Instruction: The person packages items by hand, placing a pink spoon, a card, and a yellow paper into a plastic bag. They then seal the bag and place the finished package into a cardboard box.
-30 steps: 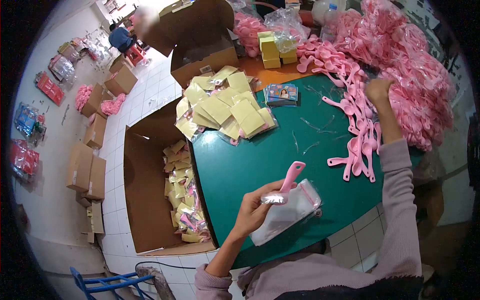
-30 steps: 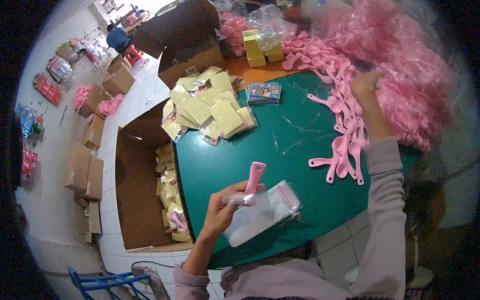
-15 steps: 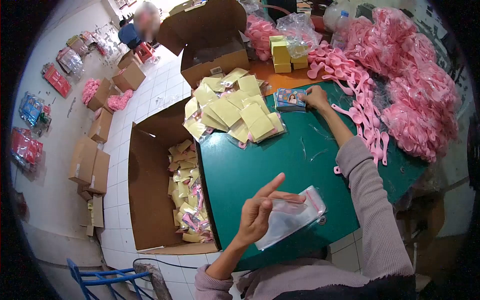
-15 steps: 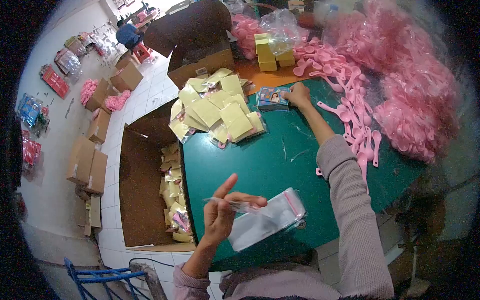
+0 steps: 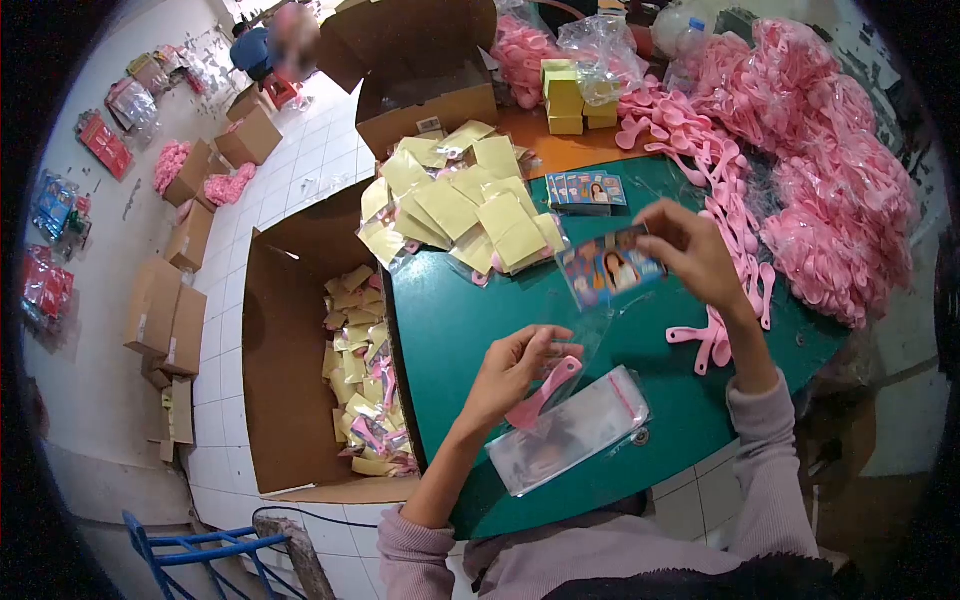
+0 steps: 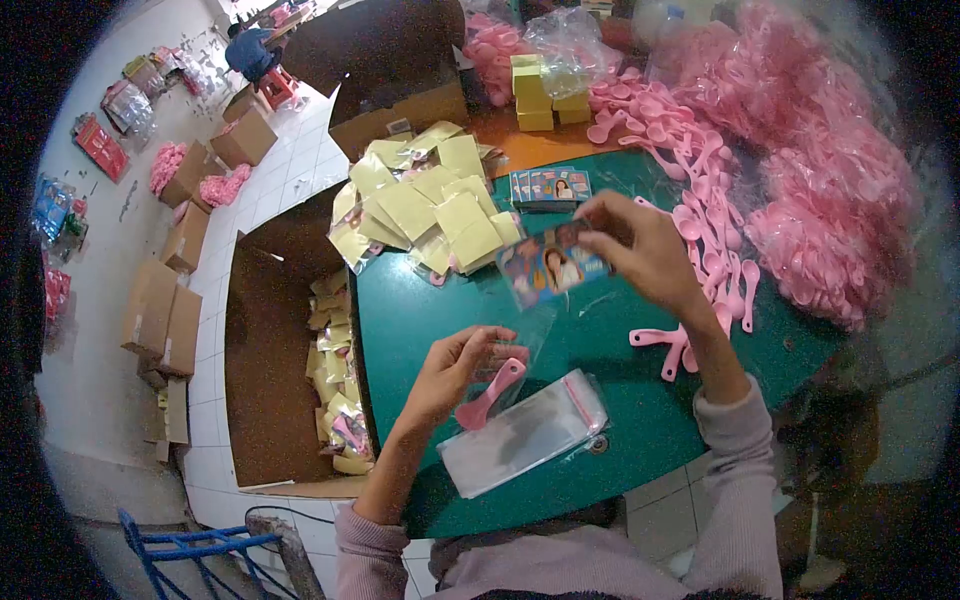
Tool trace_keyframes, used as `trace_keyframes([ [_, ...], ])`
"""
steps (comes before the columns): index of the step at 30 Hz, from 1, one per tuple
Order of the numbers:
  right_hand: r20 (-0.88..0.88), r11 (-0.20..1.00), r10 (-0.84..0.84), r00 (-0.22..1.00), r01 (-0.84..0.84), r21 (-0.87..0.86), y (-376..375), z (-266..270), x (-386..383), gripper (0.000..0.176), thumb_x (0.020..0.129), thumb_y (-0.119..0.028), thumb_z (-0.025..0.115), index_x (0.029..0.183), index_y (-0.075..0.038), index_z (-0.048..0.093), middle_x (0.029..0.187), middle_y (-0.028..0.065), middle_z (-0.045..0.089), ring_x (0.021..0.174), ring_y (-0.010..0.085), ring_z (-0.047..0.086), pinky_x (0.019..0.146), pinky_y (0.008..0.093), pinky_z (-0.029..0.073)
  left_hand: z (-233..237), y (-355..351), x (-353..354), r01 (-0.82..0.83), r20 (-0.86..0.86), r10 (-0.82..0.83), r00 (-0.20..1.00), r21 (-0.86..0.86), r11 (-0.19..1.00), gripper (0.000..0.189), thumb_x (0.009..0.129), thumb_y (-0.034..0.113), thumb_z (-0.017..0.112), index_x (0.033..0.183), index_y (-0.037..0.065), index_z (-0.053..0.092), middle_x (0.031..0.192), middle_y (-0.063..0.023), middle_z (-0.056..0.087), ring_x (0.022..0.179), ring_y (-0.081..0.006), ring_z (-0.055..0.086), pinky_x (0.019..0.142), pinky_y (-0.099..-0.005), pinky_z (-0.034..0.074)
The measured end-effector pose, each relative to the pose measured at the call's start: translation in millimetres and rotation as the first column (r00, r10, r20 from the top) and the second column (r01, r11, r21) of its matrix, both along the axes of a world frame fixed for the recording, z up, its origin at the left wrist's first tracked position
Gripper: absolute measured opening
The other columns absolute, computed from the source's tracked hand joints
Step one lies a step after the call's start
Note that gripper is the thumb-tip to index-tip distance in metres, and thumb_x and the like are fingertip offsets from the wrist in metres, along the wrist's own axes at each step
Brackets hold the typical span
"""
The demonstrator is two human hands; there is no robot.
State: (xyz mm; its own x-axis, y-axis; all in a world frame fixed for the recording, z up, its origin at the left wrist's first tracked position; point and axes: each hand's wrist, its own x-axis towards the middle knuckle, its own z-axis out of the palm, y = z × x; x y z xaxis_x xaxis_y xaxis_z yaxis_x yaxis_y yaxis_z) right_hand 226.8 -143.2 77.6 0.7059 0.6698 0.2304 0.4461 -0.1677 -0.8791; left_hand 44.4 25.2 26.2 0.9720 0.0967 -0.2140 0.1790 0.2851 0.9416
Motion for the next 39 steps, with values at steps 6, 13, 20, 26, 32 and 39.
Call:
trace_keyframes([
  [6,0.001,0.992,0.114,0.993,-0.114,-0.059,-14,14,-36,0.01,0.081,-0.001,0.054,0.09,0.0,0.055,0.078,0.0021,0.061,0.068,0.0053,0.055,0.058,0.0204,0.044,5,-4,-1,0.057,0.006,-0.057,0.998,0.052,0.997,0.035,0.094,0.026,0.036,0.105,-0.002,0.054,0.096,-0.0116,0.061,0.086,-0.0156,0.06,0.072,-0.0259,0.049],
  [13,-0.059,0.989,0.021,0.998,-0.012,0.151,-13,9,-44,0.009,0.08,0.001,0.054,0.089,0.001,0.055,0.081,0.0052,0.061,0.074,0.0084,0.057,0.066,0.0223,0.046,12,-4,-4,0.046,-0.033,-0.045,0.998,0.036,0.998,0.033,0.094,0.025,0.038,0.102,-0.002,0.056,0.09,-0.0084,0.061,0.082,-0.0135,0.06,0.068,-0.0233,0.048],
  [20,0.246,0.972,0.202,0.948,-0.163,-0.168,-16,27,-52,0.009,0.074,-0.001,0.059,0.083,-0.001,0.056,0.07,0.0078,0.056,0.06,0.0135,0.055,0.057,0.0249,0.044,6,-1,-3,0.112,-0.038,-0.107,0.994,0.231,0.967,0.036,0.093,0.026,0.041,0.101,-0.005,0.056,0.088,-0.0074,0.061,0.079,-0.0123,0.058,0.074,-0.0276,0.049],
  [26,-0.112,0.817,0.484,0.868,-0.495,-0.295,-5,12,-59,0.02,0.072,-0.012,0.065,0.079,0.0,0.051,0.068,0.0095,0.054,0.059,0.0162,0.054,0.057,0.028,0.045,16,-10,-1,0.268,-0.033,-0.292,0.956,0.507,0.819,0.032,0.09,0.021,0.047,0.113,-0.001,0.052,0.085,-0.0077,0.063,0.079,-0.0089,0.056,0.069,-0.0248,0.046],
  [32,-0.029,0.846,0.499,0.866,-0.494,-0.198,3,-16,-68,0.019,0.072,-0.016,0.065,0.081,-0.001,0.057,0.07,0.009,0.058,0.06,0.0203,0.056,0.055,0.0284,0.043,25,-19,-13,0.151,-0.103,-0.11,0.989,0.682,0.716,0.049,0.086,0.021,0.053,0.128,0.005,0.034,0.085,-0.0121,0.064,0.074,-0.0114,0.058,0.065,-0.0281,0.046],
  [39,-0.335,0.93,0.285,0.898,-0.344,-0.131,-26,-18,-65,0.019,0.07,-0.013,0.068,0.08,0.001,0.061,0.073,0.0055,0.06,0.067,0.0089,0.054,0.059,0.0238,0.042,-7,23,-42,0.247,0.082,-0.261,0.962,0.152,0.957,0.053,0.082,0.015,0.061,0.127,0.006,0.035,0.095,-0.0078,0.06,0.08,-0.0107,0.057,0.069,-0.0243,0.047],
])
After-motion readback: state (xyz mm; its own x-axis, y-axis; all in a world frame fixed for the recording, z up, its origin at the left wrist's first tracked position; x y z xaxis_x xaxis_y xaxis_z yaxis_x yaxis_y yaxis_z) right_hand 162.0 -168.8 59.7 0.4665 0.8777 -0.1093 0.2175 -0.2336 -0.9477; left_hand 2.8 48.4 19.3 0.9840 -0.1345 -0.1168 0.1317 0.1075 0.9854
